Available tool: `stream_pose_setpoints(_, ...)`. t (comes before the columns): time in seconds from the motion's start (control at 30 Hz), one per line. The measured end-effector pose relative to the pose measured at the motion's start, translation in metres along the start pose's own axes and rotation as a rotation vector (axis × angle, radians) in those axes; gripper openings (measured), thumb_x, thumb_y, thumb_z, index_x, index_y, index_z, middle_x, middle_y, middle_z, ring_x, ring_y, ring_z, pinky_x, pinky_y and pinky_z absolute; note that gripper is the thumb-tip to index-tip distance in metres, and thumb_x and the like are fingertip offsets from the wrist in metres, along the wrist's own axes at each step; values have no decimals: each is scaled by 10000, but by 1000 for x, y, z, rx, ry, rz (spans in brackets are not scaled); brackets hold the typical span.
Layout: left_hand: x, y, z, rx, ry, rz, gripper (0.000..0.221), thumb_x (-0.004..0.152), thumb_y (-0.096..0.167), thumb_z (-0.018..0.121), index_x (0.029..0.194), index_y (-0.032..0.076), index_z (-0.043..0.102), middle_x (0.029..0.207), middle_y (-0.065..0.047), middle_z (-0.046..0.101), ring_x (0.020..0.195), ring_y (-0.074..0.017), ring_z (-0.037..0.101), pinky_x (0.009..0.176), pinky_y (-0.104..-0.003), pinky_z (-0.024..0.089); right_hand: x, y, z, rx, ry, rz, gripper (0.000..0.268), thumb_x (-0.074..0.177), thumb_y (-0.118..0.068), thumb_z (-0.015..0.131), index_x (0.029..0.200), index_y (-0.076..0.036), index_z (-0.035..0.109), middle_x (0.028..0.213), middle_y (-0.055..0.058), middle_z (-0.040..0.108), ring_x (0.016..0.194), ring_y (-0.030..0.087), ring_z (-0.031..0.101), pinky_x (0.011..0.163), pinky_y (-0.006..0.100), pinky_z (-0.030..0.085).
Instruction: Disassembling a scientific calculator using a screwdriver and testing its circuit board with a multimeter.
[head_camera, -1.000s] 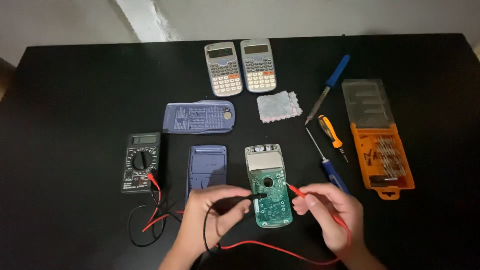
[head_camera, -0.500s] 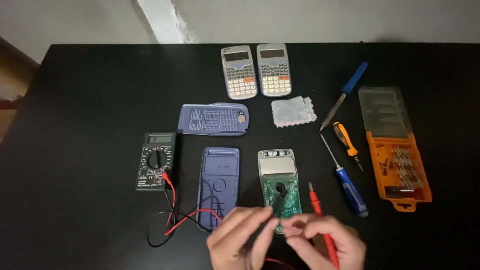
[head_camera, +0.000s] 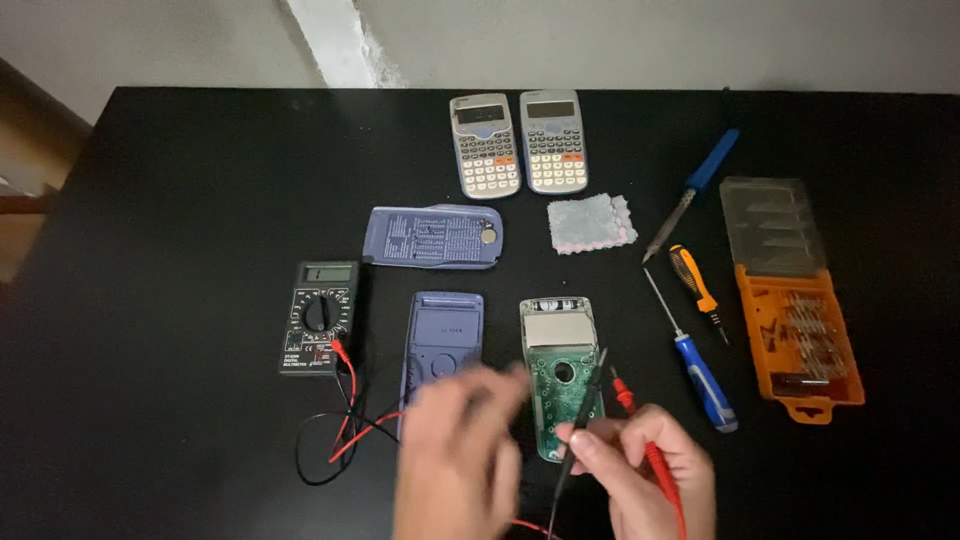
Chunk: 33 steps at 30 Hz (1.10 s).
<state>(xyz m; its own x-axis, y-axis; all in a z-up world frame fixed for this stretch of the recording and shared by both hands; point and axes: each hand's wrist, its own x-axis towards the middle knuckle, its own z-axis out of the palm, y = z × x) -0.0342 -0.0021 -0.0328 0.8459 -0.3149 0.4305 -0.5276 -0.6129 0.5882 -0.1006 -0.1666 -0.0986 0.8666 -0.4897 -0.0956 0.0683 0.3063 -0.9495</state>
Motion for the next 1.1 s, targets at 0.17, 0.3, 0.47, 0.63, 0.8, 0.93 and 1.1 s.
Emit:
stream_pose_setpoints(0.17,8,-48,23,565,-94,-281,976,780,575,778,1497,19,420,1322,-265,493,1063,-414,549,884,-482,475,4,-6,-3,-4,-7,-96,420,757,207,705,716,-100,421,709,145,605,805,339,833,569,315,589)
stream_pose_setpoints(0.3,19,-59,31,675,-250,-460,1167,699,652,823,1587,85,322,1251,-248,525,1002,-392,588,857,-452,514,5,-9,-7,-45,24,-80,410,746,187,724,707,-101,434,685,188,645,799,361,863,545,324,605)
stream_pose_setpoints(0.47,30,-55,28,666,-284,-528,1251,671,593,854,1630,56,256,1097,-199,578,898,-363,626,791,-439,554,7,-4,-13,-95,47,-80,410,736,171,751,684,-96,443,661,227,692,777,361,876,511,311,629)
stream_pose_setpoints(0.63,40,-47,19,511,-199,-487,1170,690,520,825,1555,-71,303,1164,-248,562,965,-431,597,752,-432,584,7,6,-25,-80,26,-59,411,728,176,755,669,-90,448,658,238,719,715,343,863,541,332,653)
stream_pose_setpoints(0.8,96,-45,-21,346,-95,-432,1100,677,445,861,1532,-41,369,1253,-275,553,1092,-456,570,854,-522,547,13,11,-34,-96,-60,-83,421,752,142,774,676,-100,438,626,204,708,736,321,883,528,314,641)
stream_pose_setpoints(0.93,155,-84,-38,464,-217,-275,1133,592,340,977,1493,-92,443,1427,-273,523,1234,-411,558,986,-485,539,15,7,-38,-232,-43,-35,413,728,120,808,650,-98,466,616,231,795,760,319,936,482,301,695)
stream_pose_setpoints(1.1,210,-170,-40,413,-304,-193,940,570,219,918,1390,-77,565,1346,-305,564,1127,-496,585,966,-543,535,16,12,-42,-175,-90,-133,432,719,135,788,671,-116,439,617,221,787,665,254,888,492,274,639)
